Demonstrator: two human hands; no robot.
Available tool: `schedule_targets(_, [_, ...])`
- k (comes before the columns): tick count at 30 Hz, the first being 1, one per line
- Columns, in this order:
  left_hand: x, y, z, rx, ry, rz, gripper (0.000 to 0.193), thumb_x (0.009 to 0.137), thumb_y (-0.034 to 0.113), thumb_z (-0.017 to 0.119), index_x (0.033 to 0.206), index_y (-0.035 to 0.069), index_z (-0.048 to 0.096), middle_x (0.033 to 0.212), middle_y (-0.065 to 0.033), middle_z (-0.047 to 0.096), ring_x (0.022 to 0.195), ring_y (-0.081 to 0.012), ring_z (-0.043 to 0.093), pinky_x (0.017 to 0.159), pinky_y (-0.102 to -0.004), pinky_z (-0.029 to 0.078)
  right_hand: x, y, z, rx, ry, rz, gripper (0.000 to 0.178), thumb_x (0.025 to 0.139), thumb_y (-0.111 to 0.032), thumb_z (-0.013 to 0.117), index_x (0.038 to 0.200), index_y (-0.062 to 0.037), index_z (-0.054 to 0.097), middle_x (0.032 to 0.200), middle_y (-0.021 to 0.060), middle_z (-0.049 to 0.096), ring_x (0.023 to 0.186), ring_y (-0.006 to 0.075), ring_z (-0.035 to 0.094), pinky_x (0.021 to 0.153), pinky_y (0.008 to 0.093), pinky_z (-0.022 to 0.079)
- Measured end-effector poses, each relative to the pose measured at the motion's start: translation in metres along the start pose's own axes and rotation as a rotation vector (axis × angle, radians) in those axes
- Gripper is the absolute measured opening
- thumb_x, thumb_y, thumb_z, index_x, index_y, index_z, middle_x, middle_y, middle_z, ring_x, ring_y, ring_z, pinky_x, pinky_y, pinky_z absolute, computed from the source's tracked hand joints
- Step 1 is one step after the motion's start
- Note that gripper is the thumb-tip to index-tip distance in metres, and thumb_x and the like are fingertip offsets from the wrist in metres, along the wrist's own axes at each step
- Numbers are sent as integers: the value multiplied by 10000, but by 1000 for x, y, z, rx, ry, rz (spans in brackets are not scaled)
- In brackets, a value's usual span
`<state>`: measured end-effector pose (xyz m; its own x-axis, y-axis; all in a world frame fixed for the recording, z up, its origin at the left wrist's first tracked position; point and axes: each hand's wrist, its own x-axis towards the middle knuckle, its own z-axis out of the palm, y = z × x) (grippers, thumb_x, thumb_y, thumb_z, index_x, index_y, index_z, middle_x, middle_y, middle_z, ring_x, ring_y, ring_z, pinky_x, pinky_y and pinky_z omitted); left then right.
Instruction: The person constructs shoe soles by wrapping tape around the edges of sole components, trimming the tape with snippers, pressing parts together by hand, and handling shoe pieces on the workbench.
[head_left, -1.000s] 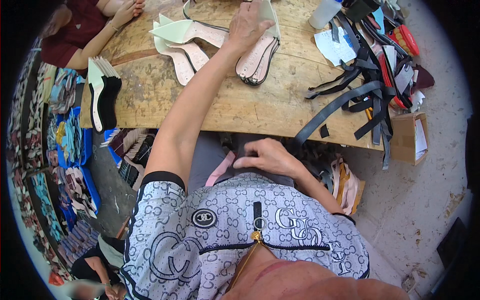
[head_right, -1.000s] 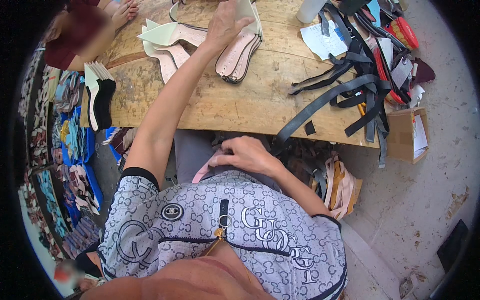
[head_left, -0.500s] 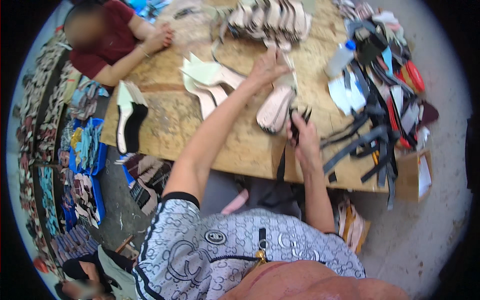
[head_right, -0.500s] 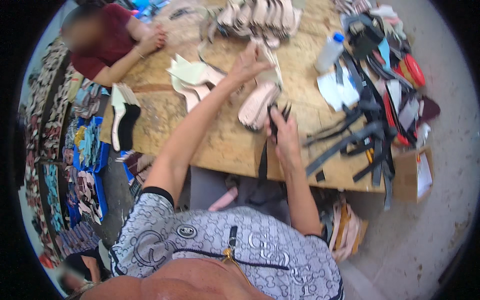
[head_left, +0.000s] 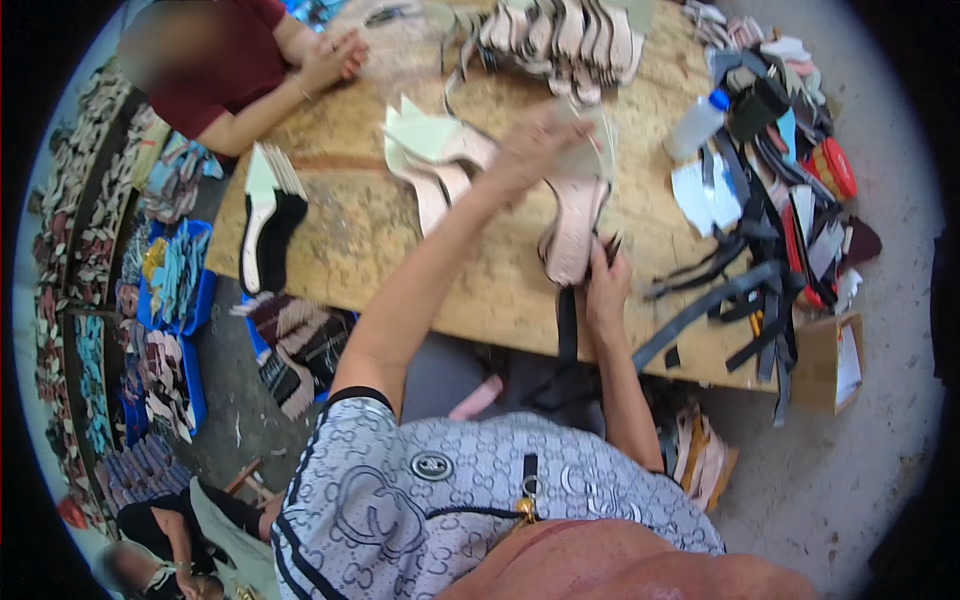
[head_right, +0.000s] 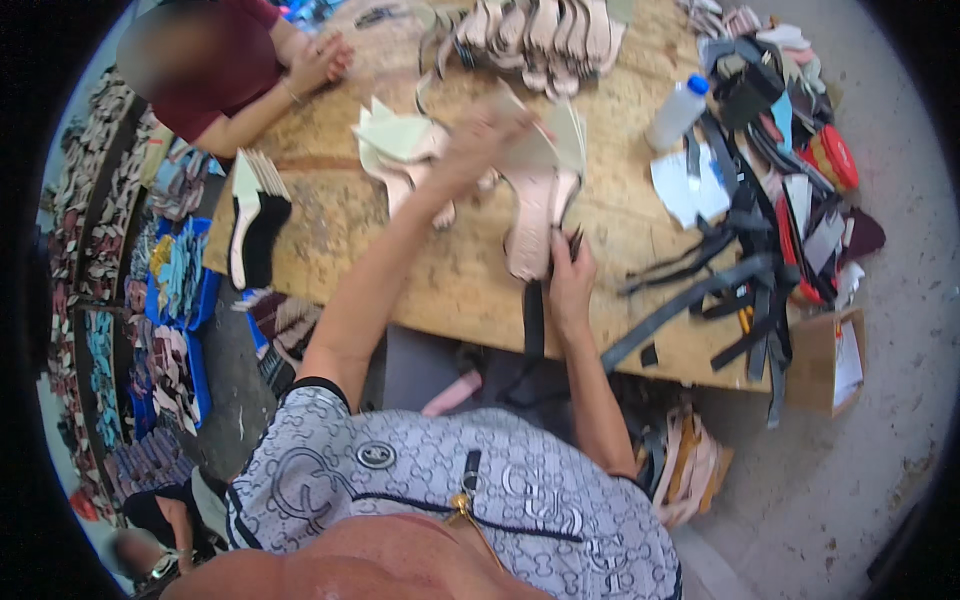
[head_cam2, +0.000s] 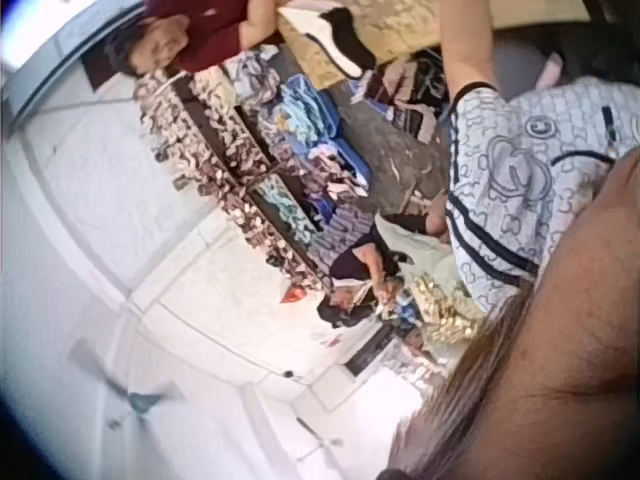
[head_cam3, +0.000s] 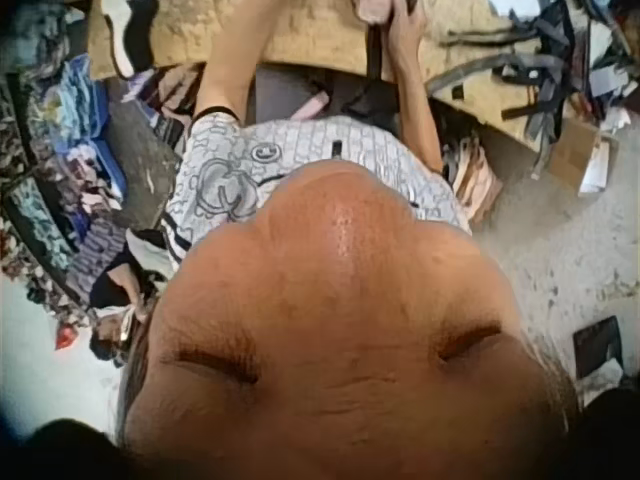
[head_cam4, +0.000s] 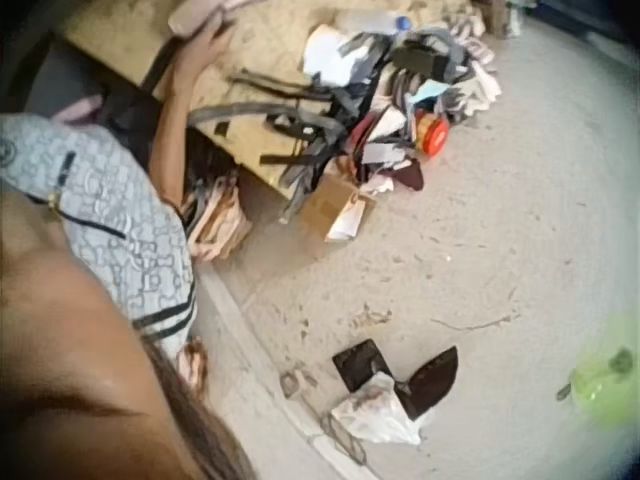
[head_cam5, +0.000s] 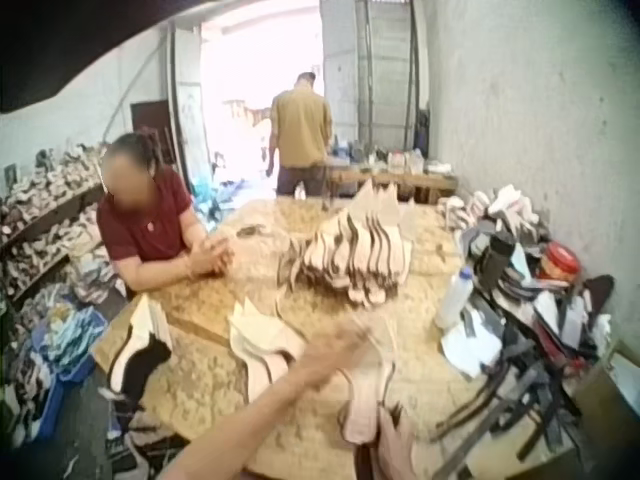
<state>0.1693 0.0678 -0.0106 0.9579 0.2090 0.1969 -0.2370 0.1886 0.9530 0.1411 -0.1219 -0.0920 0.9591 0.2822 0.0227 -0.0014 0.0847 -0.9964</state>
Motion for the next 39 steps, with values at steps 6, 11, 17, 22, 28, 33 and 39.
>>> schedule_targets(6, [-106, 31, -13, -82, 321, 80, 315, 905, 323, 635, 970, 23, 563, 822, -77, 677, 696, -111, 638, 627, -240, 514, -30, -56, 2, 311, -196, 113, 180, 900, -178, 627, 992, -26, 603, 695, 14, 579, 535, 69, 502, 459, 197, 375])
schedule_targets(11, [-170, 16, -5, -109, 513, 59, 329, 904, 338, 636, 987, 27, 568, 785, -57, 658, 688, -104, 629, 619, -239, 506, -64, -57, 37, 594, -357, 486, 150, 841, -161, 696, 926, -83, 600, 690, 24, 590, 458, 75, 483, 356, 182, 285])
schedule_targets(17, [-204, 9, 4, -37, 602, 114, 310, 907, 326, 639, 964, 25, 592, 767, -14, 623, 652, -66, 562, 596, -217, 460, -98, -45, 44, 537, -305, 547, 118, 824, -145, 703, 863, -84, 609, 656, -21, 531, 467, 57, 408, 406, 170, 291])
schedule_targets(22, [-213, 11, 9, 26, 586, 108, 304, 908, 331, 638, 886, 29, 603, 728, 18, 592, 649, -46, 527, 570, -214, 436, -110, -45, 39, 405, -287, 463, 103, 842, -137, 685, 809, -75, 609, 653, -39, 519, 464, 63, 405, 415, 195, 298])
schedule_targets(28, [-192, 33, 16, 128, 405, 68, 307, 901, 318, 648, 946, 20, 590, 746, 29, 566, 688, -31, 463, 583, -216, 404, -92, -60, 30, -405, -444, -526, 107, 857, -61, 604, 817, 35, 578, 722, 118, 496, 582, 234, 477, 530, 335, 381])
schedule_targets(33, [-189, 74, 0, 751, 211, 280, 430, 811, 219, 707, 1147, 25, 522, 1066, -114, 598, 1012, -197, 575, 861, -317, 463, -52, -89, 7, -528, -403, -571, 195, 880, -84, 588, 740, 47, 552, 619, 110, 454, 531, 199, 441, 506, 326, 353])
schedule_targets(39, [-221, 93, 14, 1299, -399, 398, 720, 598, 225, 779, 1223, 32, 480, 1122, -154, 528, 1124, -327, 499, 1013, -422, 388, -82, -64, 21, -67, -655, 140, 191, 914, -207, 590, 890, -32, 663, 737, -59, 581, 627, 33, 487, 542, 206, 391])
